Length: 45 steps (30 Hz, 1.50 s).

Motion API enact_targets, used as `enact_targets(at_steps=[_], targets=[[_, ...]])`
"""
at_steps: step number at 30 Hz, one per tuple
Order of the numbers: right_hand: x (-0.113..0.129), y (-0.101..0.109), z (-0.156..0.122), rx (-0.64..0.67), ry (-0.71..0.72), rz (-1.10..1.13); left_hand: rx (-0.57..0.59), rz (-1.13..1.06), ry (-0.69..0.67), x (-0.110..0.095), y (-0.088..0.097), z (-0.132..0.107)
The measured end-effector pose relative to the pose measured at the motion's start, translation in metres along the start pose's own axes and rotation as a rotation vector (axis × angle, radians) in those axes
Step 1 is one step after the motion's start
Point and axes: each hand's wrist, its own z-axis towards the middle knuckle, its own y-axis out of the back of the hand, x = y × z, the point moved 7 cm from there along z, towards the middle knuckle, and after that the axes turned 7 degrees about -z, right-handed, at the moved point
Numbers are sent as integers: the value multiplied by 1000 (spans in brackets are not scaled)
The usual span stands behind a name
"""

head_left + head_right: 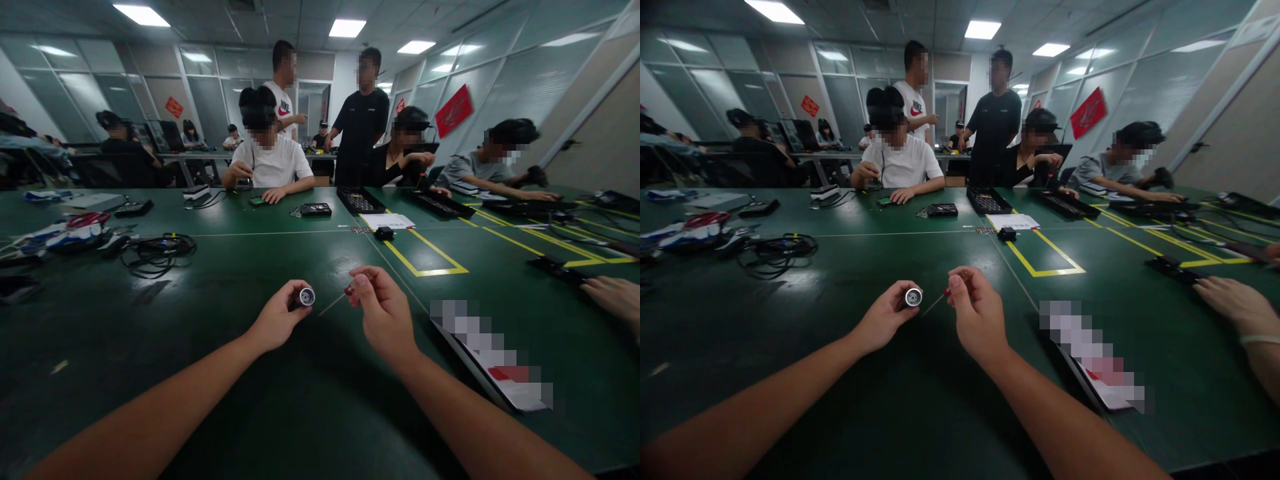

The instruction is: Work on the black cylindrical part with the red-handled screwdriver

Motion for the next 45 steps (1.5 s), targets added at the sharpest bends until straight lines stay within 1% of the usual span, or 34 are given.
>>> enact_targets(at_steps=[5,11,18,20,24,25,27,30,33,35,37,41,45], targets=[[-3,-3,1,-3,9,30,4,35,-9,2,1,0],[-5,-9,1,62,10,-40,34,90,-12,1,-1,-1],[-5,-11,0,106,37,-129,15,75,-37,2,1,0],[-4,-13,-1,149,48,-134,9,82,-37,4,1,0],[-1,-20,-6,308,56,-61,-15,138,-52,5,3,-1],[0,-21,-7,315,63,-49,-24,175,-67,3,3,-2],[2,-19,-7,269,74,-77,-42,266,-96,-3,3,-3],[5,-14,-6,154,68,-183,-79,344,-113,-10,3,-6],[7,-12,-6,109,52,-248,-109,321,-106,-11,6,-8],[8,-10,-6,82,60,-275,-106,290,-95,-8,7,-7],[8,-10,-6,79,81,-296,-99,267,-90,-6,8,-7],[6,-11,-5,124,88,-321,-110,293,-99,-6,9,-6],[5,-11,-5,114,75,-308,-106,329,-109,-8,8,-6]])
